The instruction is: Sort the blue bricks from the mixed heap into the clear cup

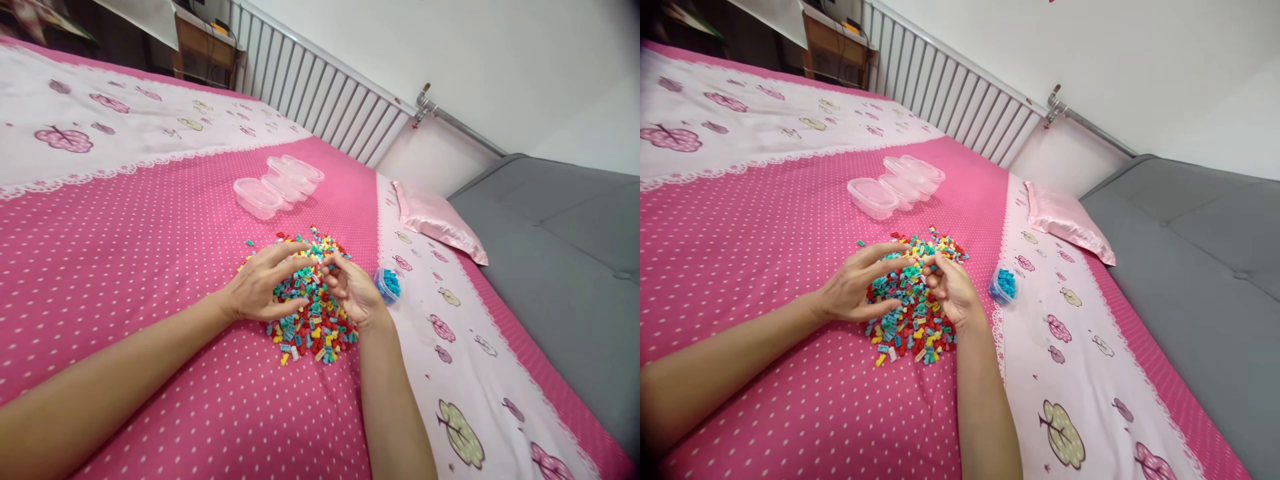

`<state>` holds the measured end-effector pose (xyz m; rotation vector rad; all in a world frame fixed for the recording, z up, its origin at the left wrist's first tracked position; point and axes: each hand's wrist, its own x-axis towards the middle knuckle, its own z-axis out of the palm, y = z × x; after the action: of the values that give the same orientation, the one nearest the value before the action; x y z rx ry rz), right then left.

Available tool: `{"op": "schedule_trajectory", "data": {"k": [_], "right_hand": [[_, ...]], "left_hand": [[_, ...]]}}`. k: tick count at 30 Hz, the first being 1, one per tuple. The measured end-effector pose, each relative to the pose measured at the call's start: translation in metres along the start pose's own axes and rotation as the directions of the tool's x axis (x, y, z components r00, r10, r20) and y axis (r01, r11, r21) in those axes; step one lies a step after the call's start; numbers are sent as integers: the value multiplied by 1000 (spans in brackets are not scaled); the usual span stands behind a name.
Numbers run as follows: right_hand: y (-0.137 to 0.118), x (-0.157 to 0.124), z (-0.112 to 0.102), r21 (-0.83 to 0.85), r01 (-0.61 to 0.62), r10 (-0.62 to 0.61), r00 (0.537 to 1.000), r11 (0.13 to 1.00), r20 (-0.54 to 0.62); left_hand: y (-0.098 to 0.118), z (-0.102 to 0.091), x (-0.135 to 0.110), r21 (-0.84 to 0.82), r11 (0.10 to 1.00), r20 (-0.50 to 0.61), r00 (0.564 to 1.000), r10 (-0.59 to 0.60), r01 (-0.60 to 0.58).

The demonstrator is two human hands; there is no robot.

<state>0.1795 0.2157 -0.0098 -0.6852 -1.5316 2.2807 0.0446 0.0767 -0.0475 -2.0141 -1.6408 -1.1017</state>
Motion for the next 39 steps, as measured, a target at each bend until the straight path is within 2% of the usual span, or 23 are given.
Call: {"op": "schedule_trajectory", "data": {"k": [2, 4, 7, 10, 12, 14, 17, 19, 22, 25, 28, 31, 37, 39], "right_hand": [[-3, 0, -6, -17, 67, -68, 993, 998, -95], [-6, 0, -12, -62, 126, -136, 974, 990, -179], [-5, 0, -17, -177, 146, -182, 961, 973, -209], [-1, -1, -17, -363, 109, -166, 978, 925, -130], [3, -2, -15, -541, 155, -206, 978, 827, -33], [8, -2, -10, -698, 245, -247, 964, 673, 101], [14, -2, -3, -835, 340, -222, 938, 432, 267], [17, -1, 1, -885, 353, -218, 930, 304, 297], [20, 2, 2, -926, 336, -259, 922, 173, 287], [20, 4, -3, -953, 289, -314, 917, 91, 247], [19, 7, -9, -977, 208, -354, 918, 51, 177], [18, 9, -15, -991, 130, -405, 908, 33, 105], [18, 16, -34, -999, 15, -463, 886, 36, -4], [18, 18, -41, -999, -16, -482, 875, 31, -29]], "left_hand": [[-6, 0, -1, -2, 991, -47, 990, -134, 134], [-15, 1, -2, -14, 959, -106, 953, -284, 284], [-27, 1, -3, -54, 868, -222, 842, -492, 493], [-37, 1, -5, -94, 766, -292, 718, -632, 636], [-42, 1, -6, -119, 696, -283, 648, -708, 708], [-45, 1, -7, -127, 622, -241, 584, -775, 772], [-48, 1, -8, -106, 554, -194, 529, -826, 826], [-49, 1, -8, -101, 543, -179, 522, -834, 833], [-50, 2, -9, -123, 523, -153, 504, -850, 844], [-51, 3, -11, -136, 503, -141, 486, -862, 853], [-52, 4, -11, -140, 509, -123, 495, -860, 849], [-50, 4, -10, -144, 548, -87, 541, -837, 824], [-44, 6, -9, -155, 701, -33, 705, -708, 696], [-43, 5, -9, -148, 742, -25, 748, -663, 653]]}}
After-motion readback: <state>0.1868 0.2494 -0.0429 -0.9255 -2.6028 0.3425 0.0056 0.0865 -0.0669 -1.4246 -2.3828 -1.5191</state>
